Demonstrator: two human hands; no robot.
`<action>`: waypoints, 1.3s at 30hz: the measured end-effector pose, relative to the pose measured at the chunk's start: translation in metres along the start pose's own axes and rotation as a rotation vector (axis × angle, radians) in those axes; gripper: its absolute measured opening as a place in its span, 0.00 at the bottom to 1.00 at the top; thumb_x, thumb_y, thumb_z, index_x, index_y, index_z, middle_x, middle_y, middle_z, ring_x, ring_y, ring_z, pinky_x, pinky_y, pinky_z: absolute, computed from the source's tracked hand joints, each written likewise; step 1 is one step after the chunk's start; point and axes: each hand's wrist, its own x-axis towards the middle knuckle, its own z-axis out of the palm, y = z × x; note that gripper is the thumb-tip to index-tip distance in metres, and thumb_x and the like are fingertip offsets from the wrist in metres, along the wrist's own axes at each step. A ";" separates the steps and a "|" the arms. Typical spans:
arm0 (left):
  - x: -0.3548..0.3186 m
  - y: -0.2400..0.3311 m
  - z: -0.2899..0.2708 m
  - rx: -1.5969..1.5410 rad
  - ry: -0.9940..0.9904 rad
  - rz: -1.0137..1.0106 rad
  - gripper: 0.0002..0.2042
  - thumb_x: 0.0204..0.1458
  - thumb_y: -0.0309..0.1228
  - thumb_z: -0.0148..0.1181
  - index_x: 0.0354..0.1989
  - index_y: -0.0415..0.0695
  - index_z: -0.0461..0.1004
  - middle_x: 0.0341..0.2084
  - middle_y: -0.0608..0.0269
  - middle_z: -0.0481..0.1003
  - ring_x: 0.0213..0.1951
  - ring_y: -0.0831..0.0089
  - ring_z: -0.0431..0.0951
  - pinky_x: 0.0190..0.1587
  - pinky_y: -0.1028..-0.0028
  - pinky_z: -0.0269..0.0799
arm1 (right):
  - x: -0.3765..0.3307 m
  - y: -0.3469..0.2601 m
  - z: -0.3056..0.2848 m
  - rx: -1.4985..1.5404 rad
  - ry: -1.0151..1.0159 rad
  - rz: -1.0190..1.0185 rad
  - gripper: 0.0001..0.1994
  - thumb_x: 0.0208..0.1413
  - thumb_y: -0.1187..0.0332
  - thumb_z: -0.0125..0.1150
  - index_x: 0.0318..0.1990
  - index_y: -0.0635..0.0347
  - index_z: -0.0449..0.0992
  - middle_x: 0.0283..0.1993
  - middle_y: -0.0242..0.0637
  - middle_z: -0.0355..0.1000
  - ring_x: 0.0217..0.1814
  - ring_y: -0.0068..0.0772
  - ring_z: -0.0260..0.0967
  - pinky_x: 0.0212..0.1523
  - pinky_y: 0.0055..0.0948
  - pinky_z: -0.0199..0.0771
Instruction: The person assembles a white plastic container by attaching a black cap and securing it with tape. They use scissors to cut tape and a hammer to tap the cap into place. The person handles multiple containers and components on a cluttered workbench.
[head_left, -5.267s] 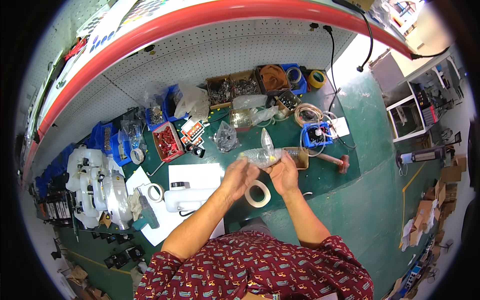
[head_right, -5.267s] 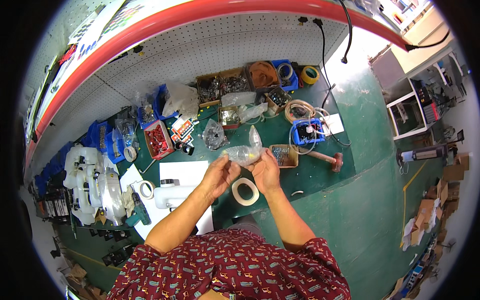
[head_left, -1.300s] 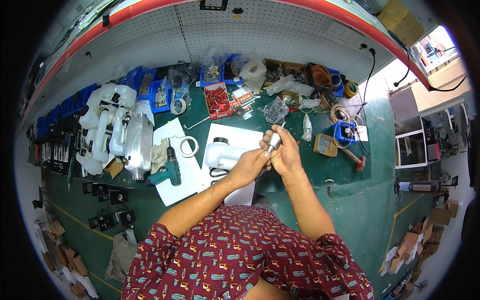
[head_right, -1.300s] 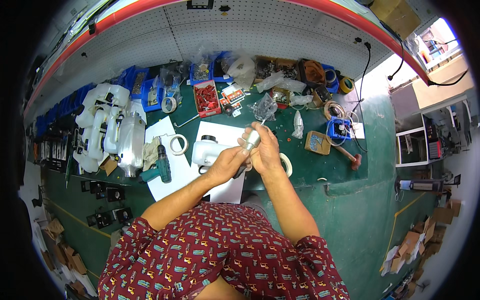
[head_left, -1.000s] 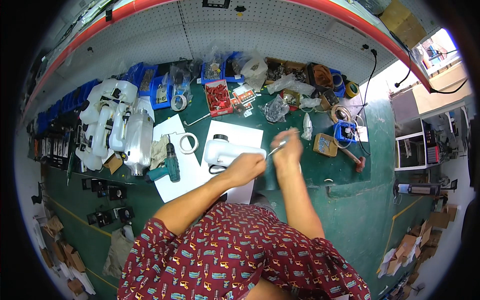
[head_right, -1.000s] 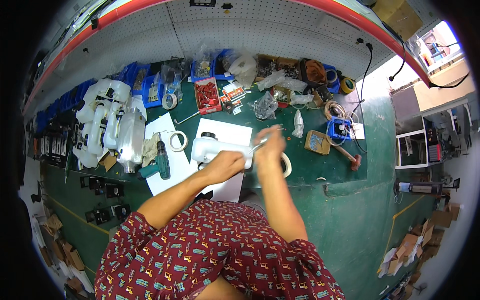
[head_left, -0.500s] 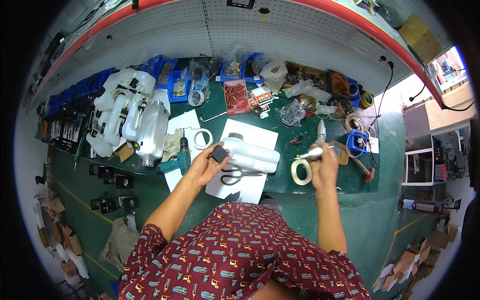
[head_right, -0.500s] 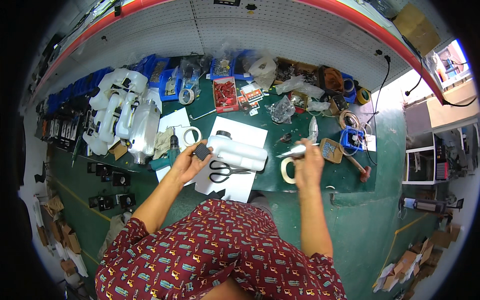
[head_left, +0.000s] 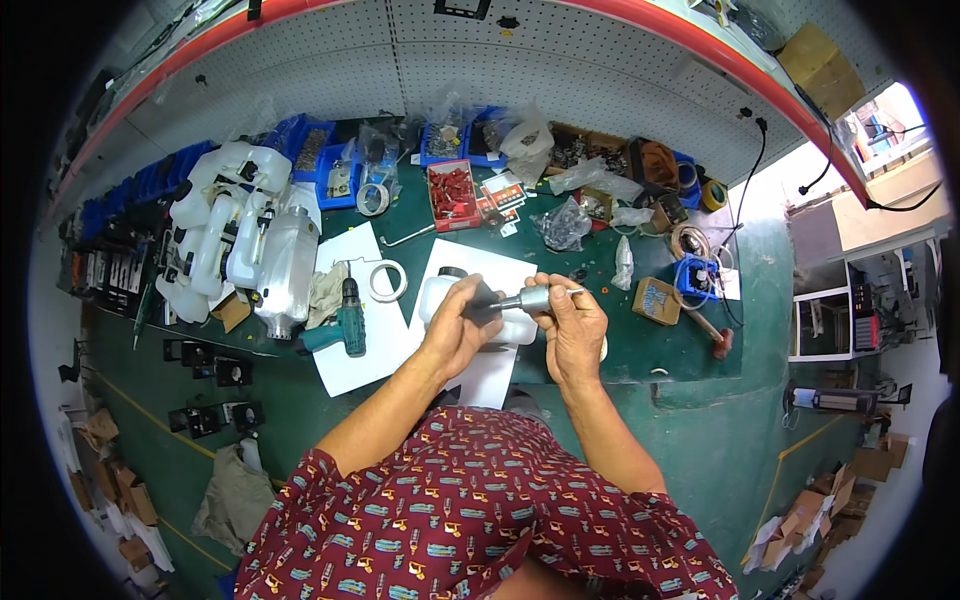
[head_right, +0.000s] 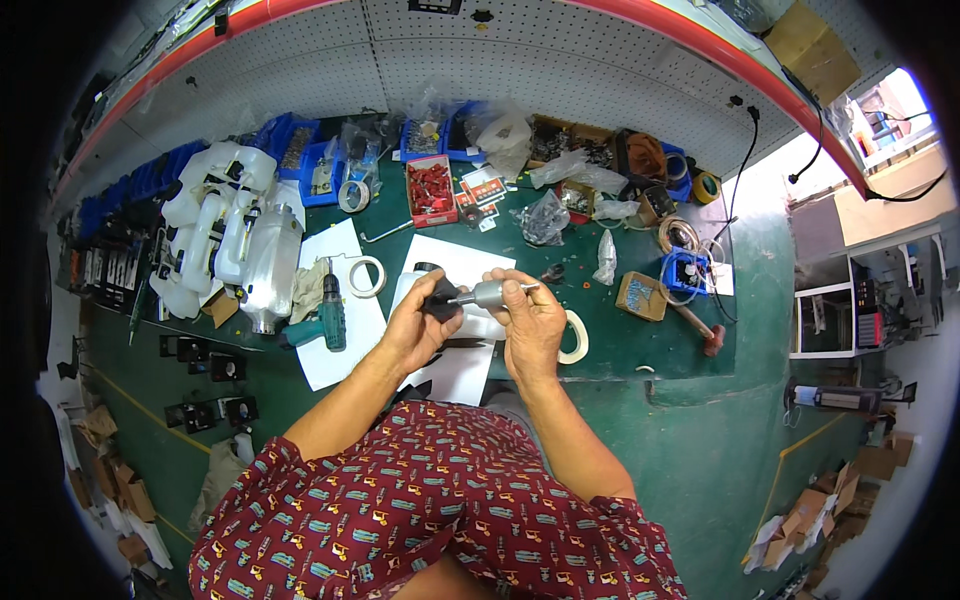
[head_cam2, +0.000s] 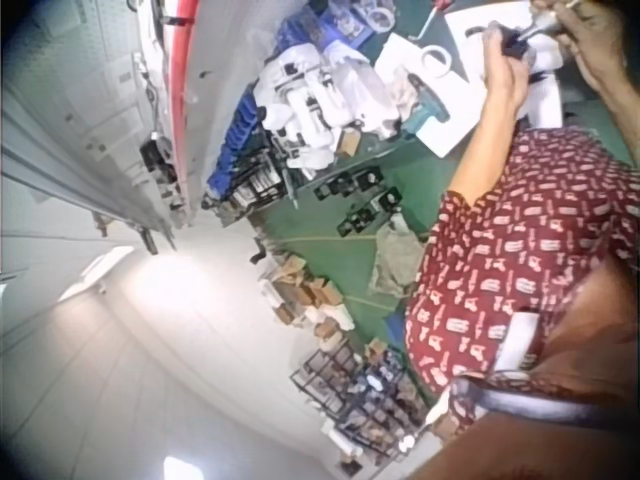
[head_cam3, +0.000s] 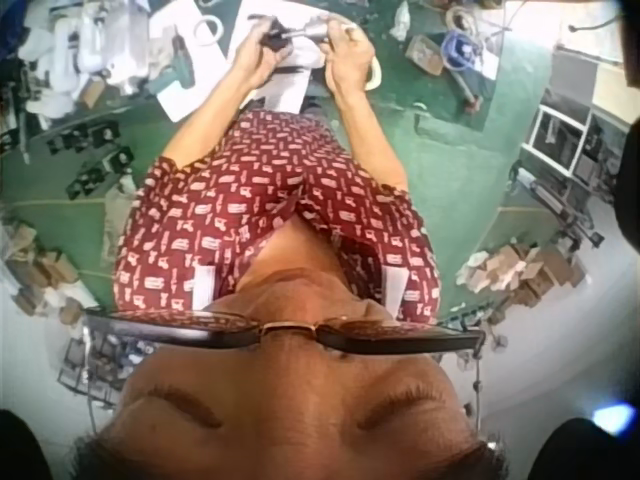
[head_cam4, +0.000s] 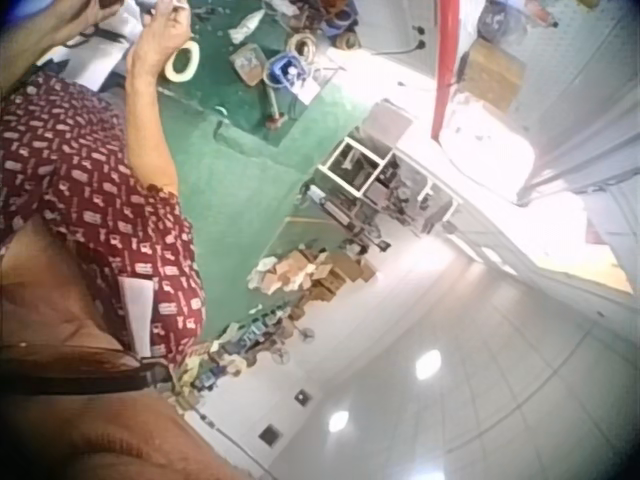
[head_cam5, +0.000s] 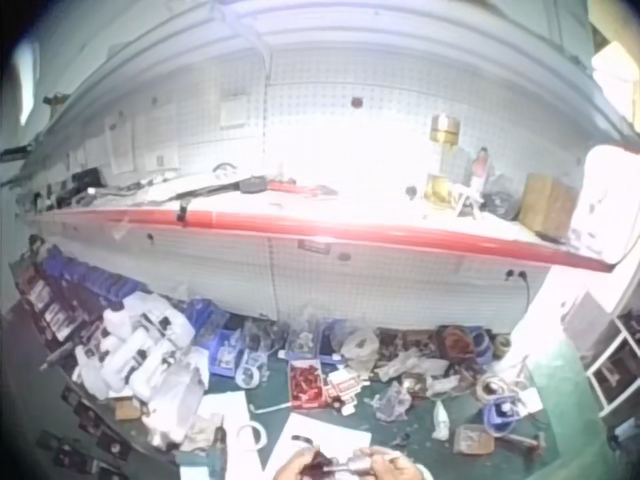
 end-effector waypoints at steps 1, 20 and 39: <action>0.001 -0.001 -0.001 -0.043 -0.038 -0.020 0.20 0.73 0.47 0.50 0.64 0.48 0.69 0.52 0.56 0.77 0.47 0.66 0.81 0.50 0.68 0.84 | 0.000 0.000 0.001 0.016 0.007 -0.009 0.15 0.69 0.68 0.64 0.55 0.71 0.74 0.56 0.53 0.78 0.60 0.48 0.80 0.51 0.38 0.89; -0.015 0.010 0.007 0.357 -0.316 0.170 0.27 0.63 0.36 0.68 0.66 0.44 0.63 0.56 0.57 0.74 0.56 0.69 0.79 0.58 0.66 0.84 | -0.001 -0.034 -0.025 -0.294 -0.148 0.145 0.18 0.68 0.70 0.65 0.60 0.72 0.77 0.53 0.42 0.77 0.49 0.31 0.80 0.46 0.27 0.88; -0.021 0.016 0.017 0.521 -0.407 0.310 0.30 0.60 0.35 0.72 0.66 0.40 0.63 0.55 0.53 0.76 0.55 0.68 0.80 0.56 0.66 0.84 | -0.009 -0.061 -0.036 -0.332 -0.217 0.192 0.21 0.60 0.80 0.69 0.60 0.72 0.75 0.58 0.50 0.79 0.53 0.35 0.81 0.49 0.31 0.88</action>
